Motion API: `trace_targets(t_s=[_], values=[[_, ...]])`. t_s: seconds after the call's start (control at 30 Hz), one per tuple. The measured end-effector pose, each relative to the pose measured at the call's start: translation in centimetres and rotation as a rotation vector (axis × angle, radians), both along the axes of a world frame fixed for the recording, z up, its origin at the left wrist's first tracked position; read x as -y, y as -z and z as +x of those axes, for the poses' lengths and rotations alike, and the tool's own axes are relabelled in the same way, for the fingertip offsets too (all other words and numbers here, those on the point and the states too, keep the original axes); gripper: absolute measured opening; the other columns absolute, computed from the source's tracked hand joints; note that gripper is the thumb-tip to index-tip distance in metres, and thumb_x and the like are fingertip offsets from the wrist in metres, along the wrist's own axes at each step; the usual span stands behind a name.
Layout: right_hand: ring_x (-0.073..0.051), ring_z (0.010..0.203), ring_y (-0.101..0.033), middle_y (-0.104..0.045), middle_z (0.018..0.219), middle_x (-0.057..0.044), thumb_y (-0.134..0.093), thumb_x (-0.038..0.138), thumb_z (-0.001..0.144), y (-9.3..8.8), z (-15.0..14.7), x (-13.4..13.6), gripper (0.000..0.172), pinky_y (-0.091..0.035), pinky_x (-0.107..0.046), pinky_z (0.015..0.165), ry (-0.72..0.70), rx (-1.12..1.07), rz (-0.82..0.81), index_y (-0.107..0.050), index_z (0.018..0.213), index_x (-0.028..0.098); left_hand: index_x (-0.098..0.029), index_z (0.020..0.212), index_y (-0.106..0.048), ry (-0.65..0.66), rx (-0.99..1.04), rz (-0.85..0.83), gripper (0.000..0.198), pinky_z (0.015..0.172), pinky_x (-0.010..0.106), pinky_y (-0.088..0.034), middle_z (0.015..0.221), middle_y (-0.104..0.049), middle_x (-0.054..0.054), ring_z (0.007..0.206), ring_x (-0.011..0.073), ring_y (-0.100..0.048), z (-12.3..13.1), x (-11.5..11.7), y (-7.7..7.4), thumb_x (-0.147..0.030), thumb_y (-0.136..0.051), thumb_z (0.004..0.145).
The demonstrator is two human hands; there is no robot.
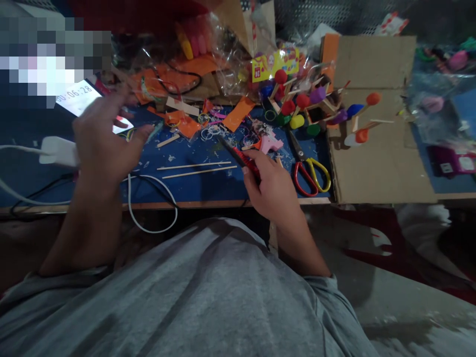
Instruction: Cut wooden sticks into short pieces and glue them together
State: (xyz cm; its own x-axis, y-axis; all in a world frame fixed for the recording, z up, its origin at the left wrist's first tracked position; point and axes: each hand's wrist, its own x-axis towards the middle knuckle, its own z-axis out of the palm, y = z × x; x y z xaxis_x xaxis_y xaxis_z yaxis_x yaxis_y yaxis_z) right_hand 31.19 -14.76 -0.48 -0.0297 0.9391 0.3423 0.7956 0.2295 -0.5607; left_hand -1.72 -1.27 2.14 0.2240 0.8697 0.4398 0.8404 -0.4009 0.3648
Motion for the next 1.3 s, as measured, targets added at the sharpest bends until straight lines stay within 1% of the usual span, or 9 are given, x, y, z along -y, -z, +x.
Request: trace_targets(t_s=[0.1, 0.23, 0.33, 0.43, 0.6, 0.77, 1.07, 1.2, 1.3], values=[[-0.036, 0.104, -0.085, -0.088, 0.123, -0.017, -0.057, 0.033, 0.110, -0.1, 0.9, 0.1, 0.037, -0.066, -0.049, 0.089, 0.075, 0.024, -0.010, -0.074, 0.140, 0.019, -0.023, 0.144, -0.081, 0.153, -0.103, -0.073, 0.040, 0.121, 0.051, -0.059, 0.143, -0.083, 0.008, 0.134, 0.0330, -0.077, 0.8, 1.2, 0.7, -0.038, -0.077, 0.107], [-0.033, 0.093, -0.084, -0.088, 0.116, -0.014, -0.058, 0.032, 0.109, 0.4, 1.1, 0.6, 0.035, -0.065, -0.047, 0.083, 0.095, -0.010, -0.050, -0.073, 0.138, 0.021, -0.027, 0.123, -0.089, 0.396, -0.198, -0.196, 0.026, 0.107, 0.047, -0.062, 0.120, -0.086, 0.007, 0.116, 0.0306, -0.079, 2.8, 3.9, 2.5, -0.038, -0.068, 0.112], [-0.029, 0.084, -0.082, -0.087, 0.108, -0.010, -0.059, 0.029, 0.106, 0.9, 0.8, 1.1, 0.033, -0.062, -0.043, 0.074, 0.086, -0.086, -0.083, -0.072, 0.137, 0.023, -0.024, 0.115, -0.090, 0.452, -0.259, -0.223, 0.022, 0.097, 0.046, -0.062, 0.114, -0.085, 0.010, 0.106, 0.0309, -0.077, 3.6, 5.2, 3.8, -0.032, -0.069, 0.111], [-0.027, 0.081, -0.079, -0.086, 0.105, -0.008, -0.059, 0.028, 0.107, 1.1, 0.4, 1.3, 0.033, -0.062, -0.041, 0.073, 0.081, -0.150, -0.091, -0.072, 0.138, 0.024, -0.024, 0.112, -0.089, 0.451, -0.276, -0.225, 0.023, 0.094, 0.046, -0.060, 0.111, -0.084, 0.009, 0.101, 0.0300, -0.074, 3.8, 5.5, 4.6, -0.029, -0.066, 0.112], [-0.031, 0.101, -0.080, -0.084, 0.114, -0.012, -0.060, 0.040, 0.112, 0.8, 0.1, 1.2, 0.033, -0.066, -0.047, 0.091, 0.069, -0.170, -0.014, -0.074, 0.136, 0.023, -0.022, 0.107, -0.085, 0.432, -0.305, -0.226, 0.029, 0.093, 0.047, -0.059, 0.109, -0.082, 0.012, 0.101, 0.0313, -0.071, 4.0, 5.3, 4.7, -0.022, -0.057, 0.113], [-0.030, 0.093, -0.076, -0.082, 0.107, -0.011, -0.061, 0.042, 0.112, 1.2, 0.2, 1.0, 0.025, -0.061, -0.046, 0.081, 0.057, -0.131, -0.010, -0.075, 0.125, 0.024, -0.019, 0.112, -0.084, 0.415, -0.306, -0.241, 0.025, 0.098, 0.052, -0.059, 0.114, -0.082, 0.014, 0.106, 0.0341, -0.070, 4.0, 5.4, 4.3, -0.024, -0.060, 0.114], [-0.032, 0.105, -0.079, -0.084, 0.113, -0.013, -0.062, 0.038, 0.111, 1.4, 0.7, 0.9, 0.024, -0.064, -0.046, 0.090, 0.025, -0.091, 0.000, -0.076, 0.124, 0.023, -0.020, 0.106, -0.078, 0.413, -0.349, -0.231, 0.021, 0.096, 0.051, -0.058, 0.110, -0.079, 0.012, 0.105, 0.0340, -0.069, 3.6, 5.7, 4.5, -0.024, -0.059, 0.114], [-0.029, 0.088, -0.078, -0.082, 0.100, -0.009, -0.063, 0.036, 0.112, 1.3, 1.3, 1.1, 0.022, -0.063, -0.043, 0.078, 0.084, -0.105, 0.040, -0.076, 0.124, 0.023, -0.022, 0.105, -0.074, 0.360, -0.291, -0.205, 0.018, 0.097, 0.051, -0.057, 0.106, -0.077, 0.012, 0.104, 0.0335, -0.070, 2.7, 4.5, 4.6, -0.021, -0.058, 0.113], [-0.027, 0.075, -0.072, -0.078, 0.091, -0.007, -0.064, 0.038, 0.112, 1.2, 1.7, 1.4, 0.022, -0.060, -0.042, 0.070, 0.125, -0.130, 0.056, -0.076, 0.126, 0.025, -0.025, 0.112, -0.076, 0.201, -0.215, -0.111, 0.009, 0.099, 0.050, -0.055, 0.113, -0.078, 0.010, 0.110, 0.0332, -0.070, 0.9, 1.9, 4.9, -0.027, -0.067, 0.111]])
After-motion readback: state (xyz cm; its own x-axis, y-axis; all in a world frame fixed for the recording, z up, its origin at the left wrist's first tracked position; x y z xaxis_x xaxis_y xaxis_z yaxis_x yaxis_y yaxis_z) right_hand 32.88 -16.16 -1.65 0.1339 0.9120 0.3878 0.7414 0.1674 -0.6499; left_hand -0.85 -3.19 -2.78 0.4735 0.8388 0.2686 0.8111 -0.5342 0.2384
